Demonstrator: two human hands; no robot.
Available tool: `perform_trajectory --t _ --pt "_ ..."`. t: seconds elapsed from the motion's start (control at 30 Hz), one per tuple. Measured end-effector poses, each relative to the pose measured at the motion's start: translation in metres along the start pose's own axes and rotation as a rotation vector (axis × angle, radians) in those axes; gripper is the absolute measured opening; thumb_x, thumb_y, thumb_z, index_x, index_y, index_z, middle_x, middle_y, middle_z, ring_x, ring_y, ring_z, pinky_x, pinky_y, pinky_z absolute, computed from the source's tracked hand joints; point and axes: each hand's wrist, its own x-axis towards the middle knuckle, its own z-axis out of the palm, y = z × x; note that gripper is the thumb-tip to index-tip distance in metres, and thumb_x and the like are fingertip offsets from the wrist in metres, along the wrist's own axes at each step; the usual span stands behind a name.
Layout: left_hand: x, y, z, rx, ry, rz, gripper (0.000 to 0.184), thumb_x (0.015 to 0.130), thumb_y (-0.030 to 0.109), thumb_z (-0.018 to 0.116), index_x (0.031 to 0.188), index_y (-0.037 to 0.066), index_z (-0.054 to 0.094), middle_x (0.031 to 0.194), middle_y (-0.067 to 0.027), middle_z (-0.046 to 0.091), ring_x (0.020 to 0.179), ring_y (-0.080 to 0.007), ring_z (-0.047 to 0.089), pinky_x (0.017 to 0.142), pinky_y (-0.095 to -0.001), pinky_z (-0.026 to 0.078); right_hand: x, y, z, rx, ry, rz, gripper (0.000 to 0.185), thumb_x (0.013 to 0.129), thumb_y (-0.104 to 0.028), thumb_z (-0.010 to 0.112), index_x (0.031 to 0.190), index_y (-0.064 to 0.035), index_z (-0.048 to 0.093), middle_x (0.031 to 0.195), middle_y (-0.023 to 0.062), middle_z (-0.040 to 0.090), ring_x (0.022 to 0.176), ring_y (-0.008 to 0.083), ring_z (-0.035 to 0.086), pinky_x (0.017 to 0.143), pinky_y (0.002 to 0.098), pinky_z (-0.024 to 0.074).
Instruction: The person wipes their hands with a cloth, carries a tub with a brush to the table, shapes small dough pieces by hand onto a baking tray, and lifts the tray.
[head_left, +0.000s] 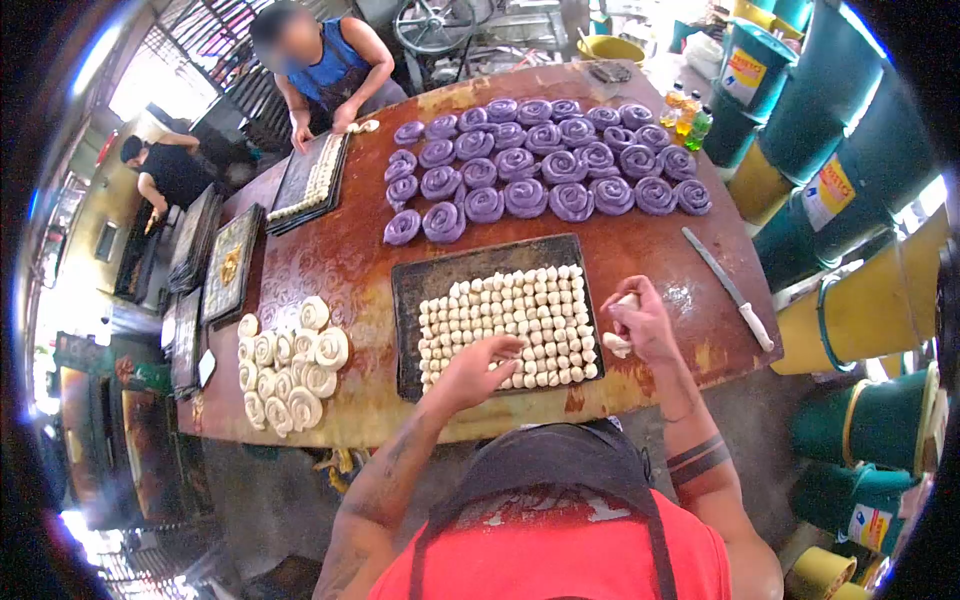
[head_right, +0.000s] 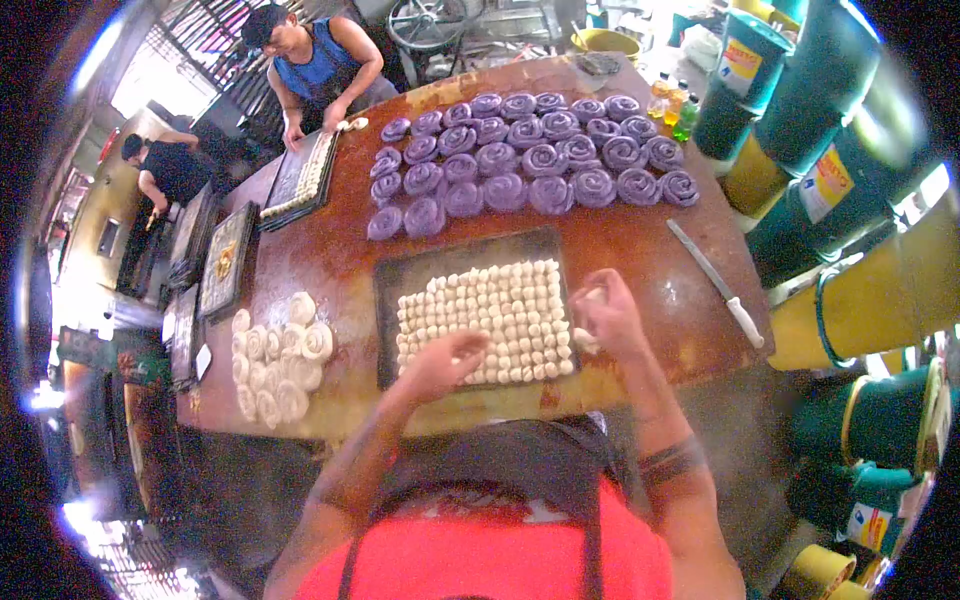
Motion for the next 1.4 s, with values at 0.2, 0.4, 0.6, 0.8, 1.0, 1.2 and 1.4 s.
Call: perform_trajectory --t 0.2,0.4,0.6,0.8,1.0,1.2,1.4 --pt "0.071 0.043 0.018 -0.195 0.114 0.353 0.028 0.09 0.011 0.066 0.117 0.004 0.064 0.107 -0.0127 0.068 0.093 -0.0218 0.066 0.084 -0.0352 0.053 0.003 -0.004 0.04 -0.559 0.185 0.014 0.02 0.083 -0.019 0.069 0.079 -0.0021 0.059 0.072 0.0099 0.061 0.067 0.0139 0.054 0.063 0.0346 0.0472" --pt "0.093 0.05 0.038 -0.118 0.241 0.631 0.022 0.086 0.013 0.072 0.105 0.004 0.069 0.102 -0.0115 0.067 0.089 -0.0216 0.065 0.078 -0.0335 0.053 -0.001 -0.005 0.041 -0.627 0.071 -0.31 0.013 0.082 -0.004 0.065 0.094 -0.0019 0.065 0.087 0.0137 0.068 0.08 0.023 0.067 0.07 0.0356 0.0519" --pt "0.124 0.033 0.065 -0.598 0.115 -0.024 0.028 0.088 0.017 0.072 0.106 -0.005 0.067 0.097 -0.0094 0.07 0.088 -0.0161 0.066 0.078 -0.0292 0.054 0.018 -0.01 0.011 -0.696 0.01 -0.336 0.019 0.075 -0.004 0.071 0.093 -0.0002 0.066 0.093 0.0175 0.067 0.087 0.033 0.066 0.078 0.0383 0.0526" --pt "0.145 0.01 0.093 -0.942 0.037 -0.3 0.017 0.08 0.005 0.072 0.094 -0.003 0.068 0.083 -0.0084 0.069 0.072 -0.0172 0.065 0.069 -0.0294 0.055 0.049 -0.029 -0.038 -0.786 -0.391 -0.095 0.015 0.074 -0.007 0.069 0.088 -0.0004 0.066 0.076 0.0177 0.066 0.075 0.0296 0.068 0.069 0.0361 0.0525" --pt "0.133 -0.087 0.005 -0.313 0.764 -0.377 0.019 0.075 0.008 0.067 0.094 0.006 0.071 0.088 -0.0087 0.068 0.083 -0.0175 0.064 0.078 -0.0319 0.051 0.049 0.013 -0.071 -0.959 -0.21 -0.301 0.018 0.072 -0.006 0.069 0.089 -0.0036 0.066 0.083 0.0137 0.065 0.089 0.0345 0.063 0.08 0.0427 0.0505" --pt "0.116 -0.165 -0.059 0.333 0.812 -0.41 0.02 0.078 0.014 0.066 0.097 0.008 0.071 0.094 -0.0134 0.069 0.094 -0.0314 0.065 0.086 -0.0398 0.051 0.056 0.094 -0.11 -1.124 -0.091 -0.553 0.014 0.085 -0.014 0.066 0.098 -0.0105 0.069 0.08 0.0074 0.065 0.076 0.0278 0.061 0.069 0.0429 0.0502" --pt "0.104 -0.157 -0.059 0.691 0.548 -0.396 0.021 0.079 0.023 0.07 0.096 0.011 0.072 0.103 -0.0116 0.068 0.102 -0.0303 0.06 0.089 -0.0424 0.049 0.053 0.031 -0.097 0.445 0.04 0.212 0.011 0.098 -0.023 0.054 0.098 -0.0132 0.059 0.064 -0.0038 0.046 0.048 0.008 0.041 0.041 0.0234 0.0353"
